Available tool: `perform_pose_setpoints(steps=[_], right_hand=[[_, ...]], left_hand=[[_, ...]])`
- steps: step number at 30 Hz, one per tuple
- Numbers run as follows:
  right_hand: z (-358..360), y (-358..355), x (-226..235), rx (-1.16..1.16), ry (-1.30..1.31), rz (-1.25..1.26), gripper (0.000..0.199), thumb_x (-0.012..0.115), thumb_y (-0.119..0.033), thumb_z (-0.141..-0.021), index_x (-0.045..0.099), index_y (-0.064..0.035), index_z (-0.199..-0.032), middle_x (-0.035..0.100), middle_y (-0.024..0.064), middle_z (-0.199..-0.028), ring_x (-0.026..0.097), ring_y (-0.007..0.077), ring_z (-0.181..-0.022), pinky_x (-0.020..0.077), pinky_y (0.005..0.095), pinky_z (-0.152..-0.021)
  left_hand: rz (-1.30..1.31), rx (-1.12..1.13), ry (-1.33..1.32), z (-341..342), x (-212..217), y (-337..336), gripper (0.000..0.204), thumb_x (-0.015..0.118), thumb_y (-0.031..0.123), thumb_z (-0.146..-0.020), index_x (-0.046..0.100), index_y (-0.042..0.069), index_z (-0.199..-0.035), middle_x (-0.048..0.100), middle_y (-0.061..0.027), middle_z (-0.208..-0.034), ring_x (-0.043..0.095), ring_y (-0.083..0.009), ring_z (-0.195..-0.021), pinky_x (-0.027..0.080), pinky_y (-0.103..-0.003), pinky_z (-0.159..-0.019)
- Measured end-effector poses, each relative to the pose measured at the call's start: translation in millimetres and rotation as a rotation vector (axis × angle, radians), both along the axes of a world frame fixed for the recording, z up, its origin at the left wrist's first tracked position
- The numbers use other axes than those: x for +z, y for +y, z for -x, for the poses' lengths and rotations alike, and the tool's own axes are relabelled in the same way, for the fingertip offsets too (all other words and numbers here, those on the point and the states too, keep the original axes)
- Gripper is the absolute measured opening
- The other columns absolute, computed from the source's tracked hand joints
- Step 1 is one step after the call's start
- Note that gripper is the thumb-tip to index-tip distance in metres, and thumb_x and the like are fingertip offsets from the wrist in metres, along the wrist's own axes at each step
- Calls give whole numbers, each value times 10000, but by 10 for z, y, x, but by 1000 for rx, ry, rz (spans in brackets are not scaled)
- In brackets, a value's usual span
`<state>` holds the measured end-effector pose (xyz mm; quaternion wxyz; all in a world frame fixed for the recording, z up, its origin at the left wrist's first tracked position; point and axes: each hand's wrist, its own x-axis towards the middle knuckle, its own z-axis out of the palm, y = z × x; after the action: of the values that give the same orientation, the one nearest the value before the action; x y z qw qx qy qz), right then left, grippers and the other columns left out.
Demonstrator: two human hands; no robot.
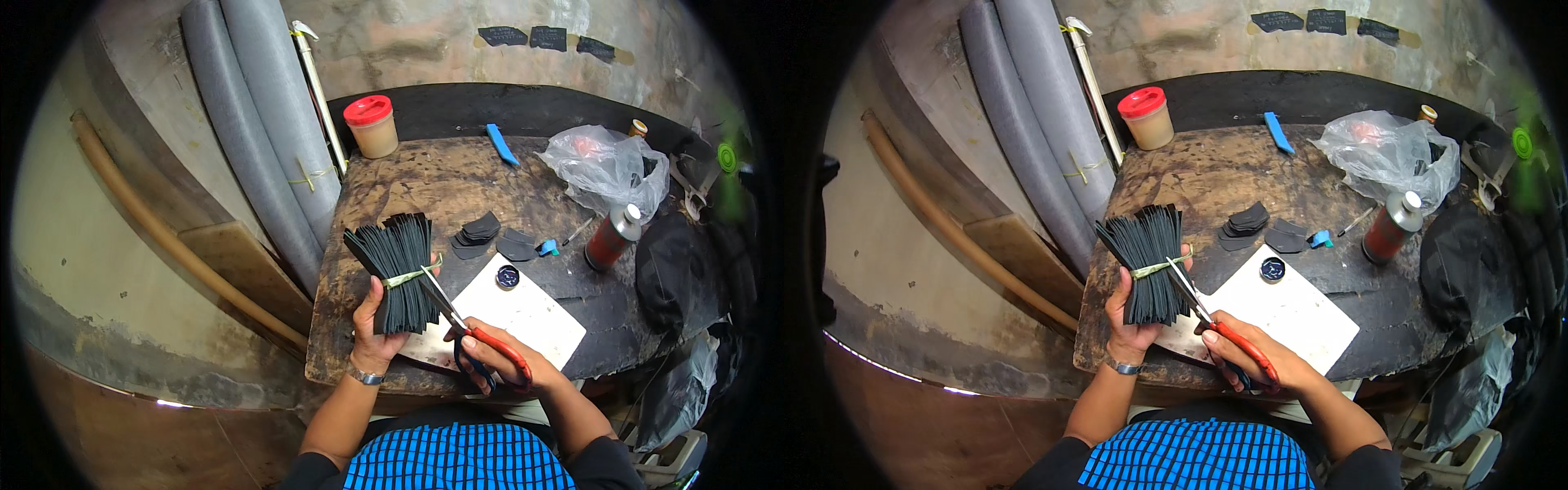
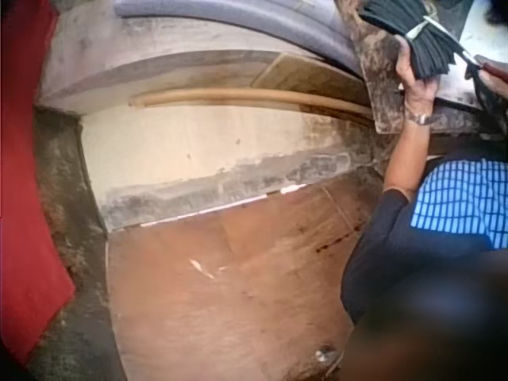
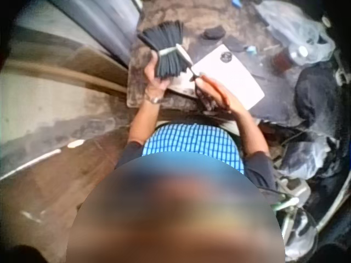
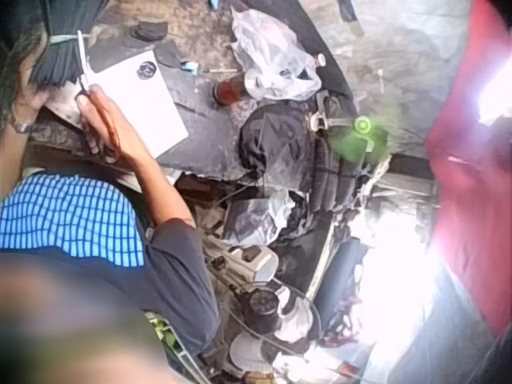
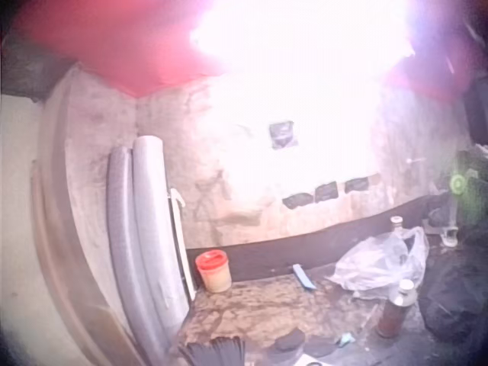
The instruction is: The person applies glue from a small blue bottle to the edges of small black rubber pieces and then to longer black rubber strips. They handle the pieces one at a time, dip the bottle into a small container, and place the treated items on the table.
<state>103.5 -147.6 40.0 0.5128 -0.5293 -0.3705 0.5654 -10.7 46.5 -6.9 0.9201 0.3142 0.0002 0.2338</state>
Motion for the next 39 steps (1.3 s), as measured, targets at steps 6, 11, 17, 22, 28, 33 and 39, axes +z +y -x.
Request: perform_pose_setpoints(steps=[6,11,17,22,28,33,39], right_hand=[[94,96,98,-31,-177,47,392,487,-394,-1007,499,-26,-1140,535,36,-670,544,104,-543,455,259,-483],[176,111,26,-196,-528,-65,394,598,-369,-958,551,-9,-1109,668,191,-779,666,297,-665,526,384,-640],[-569,-358,-190,-765,-958,153,406,683,-296,-874,563,-71,-1190,675,219,-966,681,359,-856,528,430,-745],[-1286,-733,-493,-906,-1203,621,470,661,-205,-811,568,-7,-1227,632,267,-1099,608,402,-1057,474,454,-915],[-1246,-723,-513,-788,-1444,700,551,729,-222,-792,547,-15,-1269,580,241,-1128,599,403,-1029,477,470,-874],[-741,-167,-219,-765,-1468,-26,403,718,-103,-801,626,-51,-1190,592,177,-1083,593,349,-997,483,422,-855],[0,573,-84,-321,-886,-530,357,696,-57,-832,581,-40,-1170,550,141,-934,605,302,-800,494,373,-685]], left_hand=[[-30,57,37,138,-35,-52,790,504,495,-951,280,-88,-1434,385,-265,-1451,427,-357,-1329,383,-464,-1087],[-8,171,142,250,-80,-77,572,528,446,-965,516,-34,-1275,631,-134,-1169,614,-249,-1077,461,-415,-985],[120,53,177,243,-117,-45,614,539,394,-967,438,-79,-1347,527,-240,-1329,529,-361,-1217,411,-456,-1052],[188,-59,220,200,-142,-55,744,541,427,-955,309,-116,-1409,421,-327,-1388,490,-410,-1253,415,-464,-1053],[156,-124,193,159,-171,-132,775,535,465,-944,295,-92,-1426,418,-350,-1372,502,-415,-1247,475,-455,-1014],[181,-137,216,180,-155,-181,704,496,455,-968,347,-80,-1401,493,-307,-1319,543,-390,-1210,529,-458,-942],[64,-3,380,265,-71,-258,409,543,332,-984,514,17,-1244,648,-104,-1084,668,-190,-936,568,-345,-809]])
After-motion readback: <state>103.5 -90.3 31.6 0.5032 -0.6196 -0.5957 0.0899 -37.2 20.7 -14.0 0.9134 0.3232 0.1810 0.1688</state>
